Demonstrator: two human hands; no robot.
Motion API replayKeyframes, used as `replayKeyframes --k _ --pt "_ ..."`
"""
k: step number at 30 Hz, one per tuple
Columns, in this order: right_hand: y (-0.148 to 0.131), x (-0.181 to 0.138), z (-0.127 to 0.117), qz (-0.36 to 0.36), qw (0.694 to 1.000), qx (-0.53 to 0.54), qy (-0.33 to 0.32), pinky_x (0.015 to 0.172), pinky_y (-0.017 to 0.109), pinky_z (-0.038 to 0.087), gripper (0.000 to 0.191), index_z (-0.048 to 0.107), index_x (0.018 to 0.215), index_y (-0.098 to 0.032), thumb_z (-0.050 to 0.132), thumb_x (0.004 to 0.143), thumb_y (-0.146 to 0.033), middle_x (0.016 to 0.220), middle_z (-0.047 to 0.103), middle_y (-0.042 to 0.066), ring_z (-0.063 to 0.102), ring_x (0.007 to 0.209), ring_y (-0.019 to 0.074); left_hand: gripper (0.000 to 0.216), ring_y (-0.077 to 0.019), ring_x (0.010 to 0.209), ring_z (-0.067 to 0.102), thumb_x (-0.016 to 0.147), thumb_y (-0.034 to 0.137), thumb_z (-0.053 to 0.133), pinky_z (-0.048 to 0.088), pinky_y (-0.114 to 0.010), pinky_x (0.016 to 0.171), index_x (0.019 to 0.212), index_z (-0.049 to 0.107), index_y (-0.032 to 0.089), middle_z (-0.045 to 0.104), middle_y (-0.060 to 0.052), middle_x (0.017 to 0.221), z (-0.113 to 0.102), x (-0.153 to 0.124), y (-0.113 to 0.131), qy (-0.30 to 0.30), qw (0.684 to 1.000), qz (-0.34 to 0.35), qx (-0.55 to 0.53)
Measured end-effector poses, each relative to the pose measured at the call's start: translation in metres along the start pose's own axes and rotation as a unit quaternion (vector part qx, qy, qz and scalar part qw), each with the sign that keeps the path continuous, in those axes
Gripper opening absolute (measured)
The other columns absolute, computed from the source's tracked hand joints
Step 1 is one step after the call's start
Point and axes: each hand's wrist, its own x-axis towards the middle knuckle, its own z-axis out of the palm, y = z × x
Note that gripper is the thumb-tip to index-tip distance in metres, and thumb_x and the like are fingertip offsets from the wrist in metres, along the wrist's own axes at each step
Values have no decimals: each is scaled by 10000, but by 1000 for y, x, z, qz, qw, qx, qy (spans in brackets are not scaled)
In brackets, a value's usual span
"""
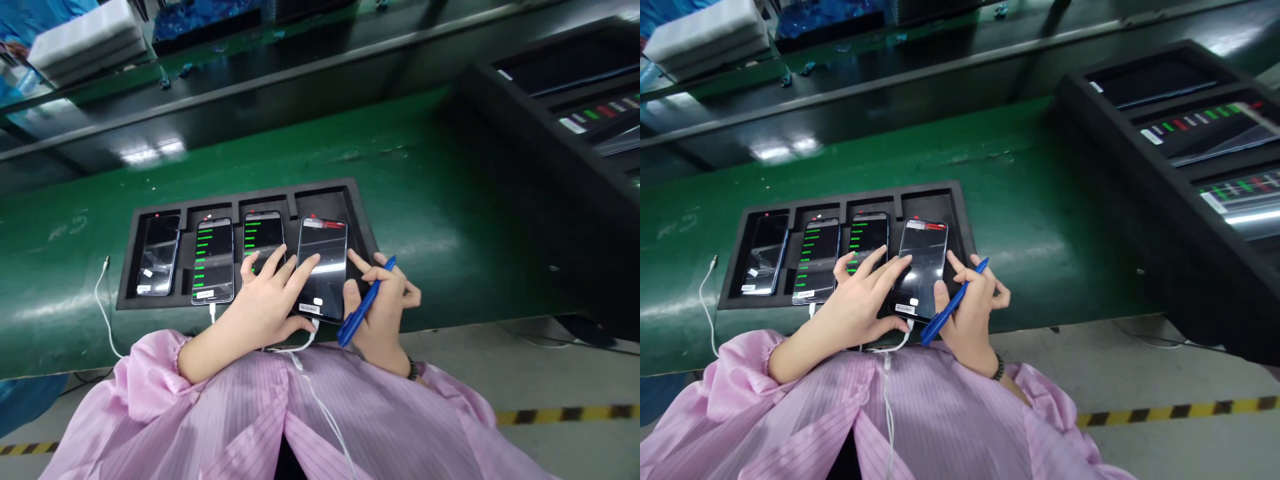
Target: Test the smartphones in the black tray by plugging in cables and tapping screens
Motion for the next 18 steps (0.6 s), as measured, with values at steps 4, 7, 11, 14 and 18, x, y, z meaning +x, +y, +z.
replayKeyframes --k 4,7,11,14,18 --pt "-2 -5 2 24 999 21 -17 1034 527 213 189 345 983 -243 444 1010 -401 1228 718 113 476 1382 310 959 -376 1436 437 813 548 804 165 -544 1139 1571 354 172 603 -171 1449 1 0 -1 -3 1000 4 -1" --pt "-1 -6 2 33 999 31 -18 1064 561 197 198 330 979 -246 443 1008 -406 1209 721 123 471 1398 314 950 -373 1440 433 831 554 784 161 -547 1146 1578 342 168 594 -174 1459 1 -1 -1 -12 1000 3 -1" --pt "-1 -9 1 25 998 55 -22 1081 618 185 194 324 989 -246 456 1011 -386 1239 706 130 445 1430 331 957 -381 1440 432 833 564 776 169 -553 1149 1583 333 167 593 -174 1458 0 0 -1 -19 1000 6 -1" --pt "-1 -13 1 28 996 75 -26 1072 654 205 196 320 995 -249 469 1011 -375 1264 692 140 424 1446 345 932 -375 1451 418 849 540 769 159 -554 1154 1582 329 168 590 -178 1460 -1 0 -1 -24 1000 5 -10" --pt "-1 -15 2 34 994 98 -32 1076 701 228 211 320 1000 -252 490 996 -378 1281 678 159 412 1455 341 896 -359 1447 426 860 506 771 157 -557 1153 1577 334 196 595 -169 1459 -2 0 -1 -30 999 6 -20"
